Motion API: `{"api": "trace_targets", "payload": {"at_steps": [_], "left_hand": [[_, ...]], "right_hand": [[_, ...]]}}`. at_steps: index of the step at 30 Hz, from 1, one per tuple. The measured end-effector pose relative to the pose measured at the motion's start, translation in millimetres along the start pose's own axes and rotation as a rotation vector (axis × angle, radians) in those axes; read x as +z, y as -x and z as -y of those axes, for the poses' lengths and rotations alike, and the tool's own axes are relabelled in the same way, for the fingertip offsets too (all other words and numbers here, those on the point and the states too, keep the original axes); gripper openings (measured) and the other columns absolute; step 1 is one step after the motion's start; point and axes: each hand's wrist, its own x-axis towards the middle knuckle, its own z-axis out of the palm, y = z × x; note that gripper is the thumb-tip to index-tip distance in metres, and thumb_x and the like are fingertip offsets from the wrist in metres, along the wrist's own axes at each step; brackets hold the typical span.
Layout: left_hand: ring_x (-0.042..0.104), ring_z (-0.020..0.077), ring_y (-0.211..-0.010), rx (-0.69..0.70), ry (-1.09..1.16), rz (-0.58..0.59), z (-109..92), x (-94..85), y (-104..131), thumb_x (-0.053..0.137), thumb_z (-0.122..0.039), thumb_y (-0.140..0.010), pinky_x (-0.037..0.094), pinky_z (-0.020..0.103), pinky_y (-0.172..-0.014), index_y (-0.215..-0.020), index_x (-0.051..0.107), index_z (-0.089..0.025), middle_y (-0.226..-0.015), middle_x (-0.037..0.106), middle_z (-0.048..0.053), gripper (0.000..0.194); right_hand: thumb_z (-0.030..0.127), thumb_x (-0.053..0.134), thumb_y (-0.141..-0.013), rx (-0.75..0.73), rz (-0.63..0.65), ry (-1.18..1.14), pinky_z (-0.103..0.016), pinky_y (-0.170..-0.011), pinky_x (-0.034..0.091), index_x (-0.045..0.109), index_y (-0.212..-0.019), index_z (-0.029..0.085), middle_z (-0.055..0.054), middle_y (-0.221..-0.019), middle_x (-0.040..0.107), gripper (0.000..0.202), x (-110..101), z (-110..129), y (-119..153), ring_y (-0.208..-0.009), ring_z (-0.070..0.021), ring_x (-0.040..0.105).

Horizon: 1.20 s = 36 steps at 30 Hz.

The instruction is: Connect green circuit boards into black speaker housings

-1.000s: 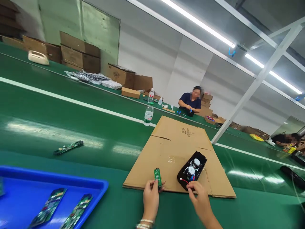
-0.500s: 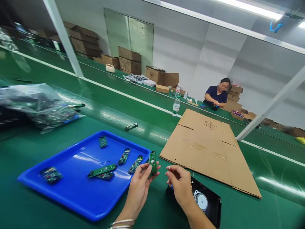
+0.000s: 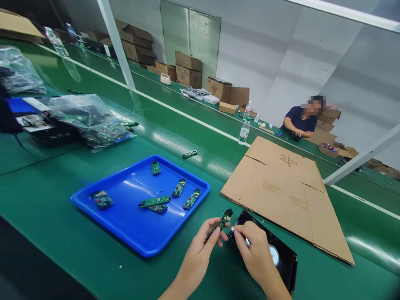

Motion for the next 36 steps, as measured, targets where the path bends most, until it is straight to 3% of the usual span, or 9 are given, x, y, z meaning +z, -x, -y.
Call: {"api": "trace_targets", "payload": {"at_steps": [5,9,15,19,22,25,28,32,36], "left_hand": [[0.057,0.0158,-0.058,0.051,-0.087,0.028,-6,1.4,3,0.059,-0.039,-0.070,0.048,0.024,-0.055,-0.085,0.065,-0.016,-0.078,0.064,0.006,0.028],[0.050,0.0137,-0.039,-0.045,-0.168,0.009,-19,-3.6,1,0.069,-0.032,-0.058,0.042,0.022,-0.039,-0.082,0.067,-0.019,-0.050,0.056,-0.001,0.027],[0.054,0.0171,-0.048,-0.158,-0.081,0.220,-28,-4.3,2,0.073,-0.025,-0.051,0.048,0.026,-0.044,-0.078,0.067,-0.017,-0.057,0.060,0.002,0.029],[0.056,0.0176,-0.054,0.051,-0.222,0.178,-22,-4.7,3,0.072,-0.027,-0.056,0.048,0.024,-0.050,-0.075,0.070,-0.019,-0.063,0.063,0.005,0.021],[0.061,0.0225,-0.071,0.212,-0.274,0.151,-18,-6.2,2,0.072,-0.030,-0.058,0.049,0.023,-0.056,-0.073,0.072,-0.022,-0.078,0.068,0.008,0.017],[0.063,0.0259,-0.082,0.207,-0.262,0.216,-15,-7.8,1,0.071,-0.031,-0.060,0.051,0.028,-0.067,-0.079,0.072,-0.024,-0.088,0.069,0.009,0.021],[0.064,0.0264,-0.079,0.167,-0.285,0.250,-14,-9.1,2,0.071,-0.031,-0.060,0.051,0.031,-0.072,-0.085,0.072,-0.025,-0.086,0.070,0.007,0.026],[0.065,0.0257,-0.075,0.149,-0.295,0.291,-16,-9.5,3,0.070,-0.029,-0.061,0.051,0.030,-0.070,-0.086,0.072,-0.024,-0.086,0.070,0.008,0.026],[0.065,0.0209,-0.064,0.197,-0.329,0.259,-16,-9.4,2,0.069,-0.030,-0.064,0.052,0.026,-0.062,-0.088,0.071,-0.022,-0.083,0.071,0.007,0.025]], "right_hand": [[0.024,0.042,-0.084,0.005,-0.073,0.040,-0.023,-0.055,0.033,0.060,-0.069,0.019,0.000,-0.061,0.053,0.024,4,-4,6,-0.059,-0.0108,0.045],[0.025,0.043,-0.083,0.061,-0.080,-0.014,-0.023,-0.054,0.033,0.059,-0.068,0.018,0.000,-0.060,0.052,0.023,0,-6,8,-0.058,-0.0104,0.045],[0.024,0.043,-0.083,0.094,0.038,-0.115,-0.022,-0.056,0.031,0.054,-0.061,0.017,0.001,-0.060,0.049,0.025,2,1,14,-0.059,-0.0094,0.043],[0.025,0.042,-0.080,0.192,0.025,-0.205,-0.021,-0.054,0.029,0.048,-0.055,0.016,0.002,-0.057,0.045,0.027,4,2,17,-0.057,-0.0088,0.039],[0.026,0.042,-0.076,0.280,0.047,-0.293,-0.021,-0.053,0.028,0.044,-0.052,0.016,0.002,-0.055,0.043,0.026,4,1,17,-0.055,-0.0082,0.038],[0.028,0.043,-0.073,0.339,0.078,-0.386,-0.021,-0.052,0.027,0.043,-0.050,0.016,0.003,-0.051,0.041,0.026,4,0,17,-0.052,-0.0077,0.035],[0.030,0.043,-0.070,0.387,0.115,-0.473,-0.021,-0.050,0.025,0.044,-0.050,0.016,0.003,-0.050,0.039,0.025,4,-1,15,-0.050,-0.0071,0.033],[0.031,0.042,-0.069,0.412,0.116,-0.516,-0.021,-0.049,0.024,0.046,-0.049,0.016,0.003,-0.049,0.039,0.025,6,-1,16,-0.049,-0.0068,0.032],[0.031,0.043,-0.070,0.407,0.078,-0.510,-0.021,-0.049,0.024,0.046,-0.049,0.016,0.003,-0.049,0.040,0.025,9,0,19,-0.049,-0.0070,0.033]]}}
